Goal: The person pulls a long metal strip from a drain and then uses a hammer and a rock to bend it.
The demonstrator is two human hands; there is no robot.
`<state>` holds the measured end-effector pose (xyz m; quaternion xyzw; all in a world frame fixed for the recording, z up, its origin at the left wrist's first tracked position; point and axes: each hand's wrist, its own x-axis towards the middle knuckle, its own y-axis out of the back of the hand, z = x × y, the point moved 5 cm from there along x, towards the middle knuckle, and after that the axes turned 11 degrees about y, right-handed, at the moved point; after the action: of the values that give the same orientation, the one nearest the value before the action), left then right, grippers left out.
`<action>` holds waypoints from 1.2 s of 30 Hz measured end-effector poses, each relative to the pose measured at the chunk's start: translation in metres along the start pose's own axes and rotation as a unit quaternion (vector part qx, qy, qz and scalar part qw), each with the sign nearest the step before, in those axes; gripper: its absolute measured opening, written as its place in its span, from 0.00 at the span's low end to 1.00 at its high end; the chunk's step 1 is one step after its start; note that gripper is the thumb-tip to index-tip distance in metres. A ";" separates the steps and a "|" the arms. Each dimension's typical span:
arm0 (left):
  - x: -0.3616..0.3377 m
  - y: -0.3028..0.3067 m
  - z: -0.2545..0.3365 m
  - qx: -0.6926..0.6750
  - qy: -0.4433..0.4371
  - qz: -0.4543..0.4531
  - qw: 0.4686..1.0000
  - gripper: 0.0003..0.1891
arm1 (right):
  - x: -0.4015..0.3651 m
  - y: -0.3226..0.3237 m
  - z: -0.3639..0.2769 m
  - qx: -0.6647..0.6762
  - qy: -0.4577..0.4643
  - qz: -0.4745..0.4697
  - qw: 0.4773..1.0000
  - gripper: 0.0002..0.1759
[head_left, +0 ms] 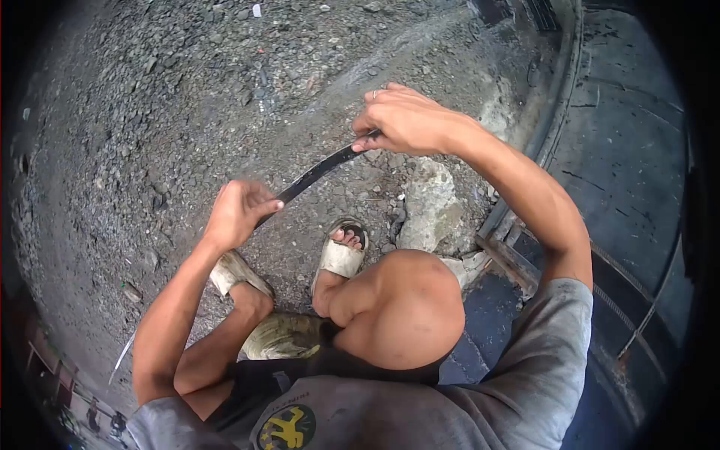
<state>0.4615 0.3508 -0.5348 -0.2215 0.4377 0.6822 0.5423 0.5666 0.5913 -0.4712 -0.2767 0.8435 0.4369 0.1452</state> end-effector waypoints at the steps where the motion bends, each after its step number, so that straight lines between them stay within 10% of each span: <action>1: 0.010 -0.008 0.016 0.013 0.000 -0.014 1.000 0.12 | -0.015 -0.005 0.020 0.002 -0.027 -0.004 1.000 0.21; 4: 0.038 -0.028 0.039 0.019 -0.048 -0.003 0.999 0.13 | -0.059 -0.041 0.058 0.004 -0.088 0.161 0.983 0.30; 6: 0.045 -0.034 0.038 0.006 -0.044 -0.007 0.999 0.13 | -0.109 -0.082 0.092 0.028 -0.307 0.318 0.897 0.46; 13: 0.059 -0.016 0.027 -0.045 -0.044 -0.004 0.998 0.12 | -0.158 -0.303 0.106 0.227 -0.537 0.234 0.778 0.76; 22: 0.063 -0.027 0.023 0.001 -0.021 0.017 1.000 0.13 | -0.147 -0.275 0.084 0.190 -0.514 0.319 0.773 0.66; 30: 0.050 -0.021 0.028 0.007 -0.045 0.029 0.999 0.13 | -0.028 -0.211 -0.010 0.113 -0.170 0.280 0.938 0.55; 32: 0.043 -0.020 0.028 0.002 -0.049 0.034 0.998 0.13 | -0.029 -0.206 -0.013 0.094 -0.199 0.364 0.905 0.48; 34: 0.039 -0.023 0.030 -0.008 -0.054 0.044 0.998 0.13 | -0.066 -0.224 0.001 0.183 -0.335 0.579 0.721 0.40; 36: 0.035 -0.046 0.026 0.025 -0.059 0.024 0.998 0.13 | -0.103 -0.256 -0.008 0.208 -0.408 0.584 0.670 0.34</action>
<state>0.4979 0.3929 -0.5647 -0.1563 0.4267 0.6960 0.5560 0.8010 0.5007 -0.5845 0.5159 0.7585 0.3146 0.2439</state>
